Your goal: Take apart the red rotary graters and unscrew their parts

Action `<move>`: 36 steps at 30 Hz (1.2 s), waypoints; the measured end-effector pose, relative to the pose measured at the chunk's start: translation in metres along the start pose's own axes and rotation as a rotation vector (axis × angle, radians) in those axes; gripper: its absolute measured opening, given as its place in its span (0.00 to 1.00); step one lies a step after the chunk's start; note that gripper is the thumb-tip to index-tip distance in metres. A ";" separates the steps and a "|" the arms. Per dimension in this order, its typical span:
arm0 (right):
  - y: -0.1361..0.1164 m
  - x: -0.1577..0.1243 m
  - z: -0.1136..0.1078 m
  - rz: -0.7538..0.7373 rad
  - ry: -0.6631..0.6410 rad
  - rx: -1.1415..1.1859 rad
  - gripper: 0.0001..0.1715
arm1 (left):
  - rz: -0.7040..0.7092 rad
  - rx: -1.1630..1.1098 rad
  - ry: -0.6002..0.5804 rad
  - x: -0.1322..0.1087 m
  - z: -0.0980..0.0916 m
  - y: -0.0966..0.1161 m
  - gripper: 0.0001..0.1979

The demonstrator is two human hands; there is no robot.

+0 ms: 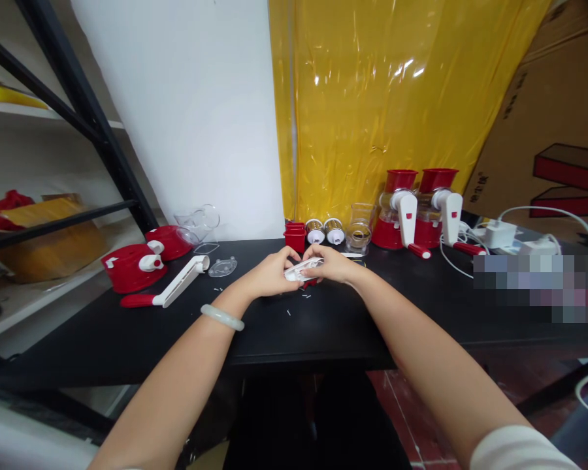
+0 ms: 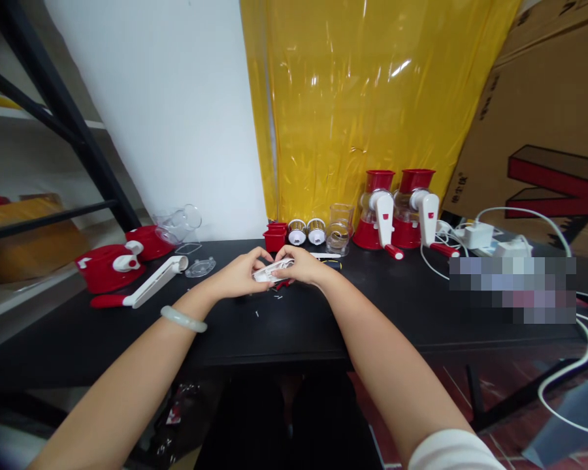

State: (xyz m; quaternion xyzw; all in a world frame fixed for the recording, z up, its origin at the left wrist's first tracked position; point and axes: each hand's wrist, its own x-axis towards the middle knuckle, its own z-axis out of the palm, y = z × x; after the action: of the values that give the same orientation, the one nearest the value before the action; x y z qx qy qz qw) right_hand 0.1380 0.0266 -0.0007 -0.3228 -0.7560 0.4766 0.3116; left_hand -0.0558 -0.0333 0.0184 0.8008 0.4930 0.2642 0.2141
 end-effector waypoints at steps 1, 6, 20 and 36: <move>0.000 -0.001 0.000 0.002 -0.018 0.008 0.19 | 0.001 0.009 -0.007 0.000 0.000 0.000 0.23; -0.002 -0.001 -0.001 0.002 -0.032 -0.057 0.18 | 0.002 0.028 -0.004 -0.001 -0.002 0.002 0.21; -0.011 -0.005 0.001 -0.030 -0.024 -0.225 0.13 | 0.025 0.152 -0.039 -0.003 -0.003 0.006 0.14; -0.015 0.006 -0.015 -0.180 0.362 0.258 0.16 | -0.065 0.306 0.339 -0.019 -0.048 0.030 0.16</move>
State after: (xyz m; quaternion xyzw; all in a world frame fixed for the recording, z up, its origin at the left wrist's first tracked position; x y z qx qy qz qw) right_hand 0.1429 0.0340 0.0189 -0.2917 -0.6463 0.4741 0.5220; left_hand -0.0726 -0.0597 0.0693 0.7519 0.5818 0.3098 0.0127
